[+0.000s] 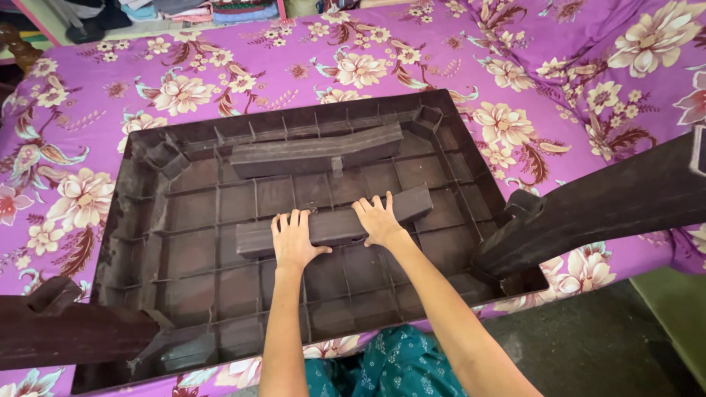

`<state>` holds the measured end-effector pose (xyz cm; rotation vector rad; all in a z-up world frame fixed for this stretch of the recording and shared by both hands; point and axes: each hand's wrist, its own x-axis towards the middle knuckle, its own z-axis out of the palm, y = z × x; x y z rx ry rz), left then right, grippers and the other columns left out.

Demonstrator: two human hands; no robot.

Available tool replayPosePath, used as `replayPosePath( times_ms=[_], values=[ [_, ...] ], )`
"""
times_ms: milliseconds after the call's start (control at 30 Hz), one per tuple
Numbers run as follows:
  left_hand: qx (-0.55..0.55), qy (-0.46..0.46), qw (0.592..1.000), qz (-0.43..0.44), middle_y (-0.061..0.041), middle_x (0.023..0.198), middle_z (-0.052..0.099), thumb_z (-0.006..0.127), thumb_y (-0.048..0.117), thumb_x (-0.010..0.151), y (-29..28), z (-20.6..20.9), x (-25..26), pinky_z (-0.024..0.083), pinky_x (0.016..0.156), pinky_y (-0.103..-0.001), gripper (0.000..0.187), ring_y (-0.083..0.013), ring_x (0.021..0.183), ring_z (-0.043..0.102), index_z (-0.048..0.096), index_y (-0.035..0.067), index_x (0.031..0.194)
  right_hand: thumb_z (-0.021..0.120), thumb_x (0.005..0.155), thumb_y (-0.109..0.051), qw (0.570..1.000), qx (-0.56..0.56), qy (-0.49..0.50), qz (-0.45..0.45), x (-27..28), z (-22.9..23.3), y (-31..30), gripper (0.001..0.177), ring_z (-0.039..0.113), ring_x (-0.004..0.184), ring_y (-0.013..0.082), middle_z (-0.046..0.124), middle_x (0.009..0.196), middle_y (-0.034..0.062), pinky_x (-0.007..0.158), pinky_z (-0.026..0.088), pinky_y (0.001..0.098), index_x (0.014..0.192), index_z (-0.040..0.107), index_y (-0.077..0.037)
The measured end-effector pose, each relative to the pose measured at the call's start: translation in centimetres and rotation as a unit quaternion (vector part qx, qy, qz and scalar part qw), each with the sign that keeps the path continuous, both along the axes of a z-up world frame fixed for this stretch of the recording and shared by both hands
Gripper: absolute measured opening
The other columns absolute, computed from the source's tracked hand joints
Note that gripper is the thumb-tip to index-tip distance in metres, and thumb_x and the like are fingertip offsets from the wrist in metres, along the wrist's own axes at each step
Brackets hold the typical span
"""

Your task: The person handles several dark brown hollow wooden furniture components on a floral bedsheet, repeatedly picking up, rotating, and placing them back onto an inverted table base. The person aligns and positions the pieces without using tools, focusing on fitting them into the base structure.

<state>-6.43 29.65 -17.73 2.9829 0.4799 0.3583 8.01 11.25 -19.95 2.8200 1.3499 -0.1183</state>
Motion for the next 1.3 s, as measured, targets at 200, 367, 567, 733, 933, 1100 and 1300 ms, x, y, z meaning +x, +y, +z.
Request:
replayPosePath(
  times_ms=[200, 367, 567, 733, 933, 1100, 1300],
  values=[
    [0.0, -0.029, 1.0, -0.005, -0.006, 0.13, 0.057, 0.096, 0.053, 0.047, -0.2, -0.4, -0.6, 0.025, 0.119, -0.052, 0.106, -0.0284, 0.13, 0.048, 0.054, 0.012, 0.135, 0.101, 0.05, -0.025, 0.999, 0.027, -0.01, 0.016, -0.3, 0.0, -0.7, 0.11, 0.043, 0.132, 0.038, 0.048, 0.14, 0.0067, 0.115, 0.021, 0.0728, 0.143, 0.043, -0.012],
    [0.002, -0.012, 1.0, 0.004, -0.007, 0.134, 0.055, 0.095, 0.054, 0.05, -0.6, -0.5, -0.6, 0.021, 0.123, -0.053, 0.108, -0.0284, 0.134, 0.045, 0.051, 0.011, 0.139, 0.1, 0.052, -0.027, 0.999, 0.04, -0.005, 0.016, -0.5, 0.3, -1.2, 0.107, 0.044, 0.13, 0.0371, 0.05, 0.136, 0.007, 0.115, 0.021, 0.0718, 0.143, 0.045, -0.013],
    [-0.016, -0.042, 0.999, 0.007, 0.003, 0.145, 0.051, 0.093, 0.052, 0.052, -0.9, -0.2, -1.7, 0.007, 0.115, -0.076, 0.106, -0.0277, 0.148, 0.03, 0.049, 0.016, 0.142, 0.1, 0.05, -0.023, 0.992, 0.123, 0.03, 0.005, -0.6, 0.2, -2.0, 0.101, 0.045, 0.13, 0.0331, 0.053, 0.131, 0.0066, 0.121, 0.011, 0.07, 0.137, 0.049, -0.016],
    [-0.069, -0.2, 0.976, 0.053, -0.004, 0.156, 0.044, 0.084, 0.052, 0.076, 0.3, -0.3, -4.8, 0.003, 0.111, -0.081, 0.093, -0.0345, 0.153, 0.024, 0.043, 0.011, 0.149, 0.099, 0.051, -0.023, 0.984, 0.167, 0.05, -0.024, -0.8, 0.1, -2.7, 0.099, 0.045, 0.131, 0.0337, 0.054, 0.13, 0.0082, 0.122, 0.007, 0.0682, 0.137, 0.05, -0.016],
    [-0.175, -0.429, 0.872, 0.156, -0.027, 0.162, 0.024, 0.082, 0.038, 0.09, 2.7, -0.5, -5.8, 0.018, 0.122, -0.065, 0.096, -0.0469, 0.151, 0.023, 0.026, -0.004, 0.156, 0.099, 0.051, -0.029, 0.977, 0.203, 0.062, 0.002, -1.4, 0.8, -3.4, 0.1, 0.043, 0.132, 0.0347, 0.053, 0.131, 0.0097, 0.121, 0.006, 0.0678, 0.137, 0.05, -0.016],
    [-0.232, -0.529, 0.776, 0.252, -0.027, 0.156, 0.029, 0.083, 0.023, 0.094, 2.9, 0.5, -4.5, 0.026, 0.125, -0.055, 0.092, -0.0422, 0.147, 0.032, 0.021, -0.007, 0.156, 0.1, 0.05, -0.03, 0.97, 0.228, 0.075, 0.023, -3.0, 1.6, -2.9, 0.101, 0.043, 0.134, 0.0335, 0.054, 0.131, 0.0092, 0.121, 0.006, 0.0688, 0.137, 0.05, -0.016],
    [-0.552, -0.59, 0.515, 0.285, -0.02, 0.147, 0.037, 0.082, 0.032, 0.087, 2.6, 3.1, -3.5, 0.046, 0.114, -0.04, 0.092, -0.0294, 0.132, 0.05, 0.021, 0.0, 0.149, 0.101, 0.046, -0.028, 0.957, 0.286, 0.052, 0.023, -4.2, 2.9, -2.6, 0.101, 0.041, 0.134, 0.0358, 0.055, 0.128, 0.009, 0.119, 0.012, 0.0683, 0.135, 0.054, -0.017]
  ],
)
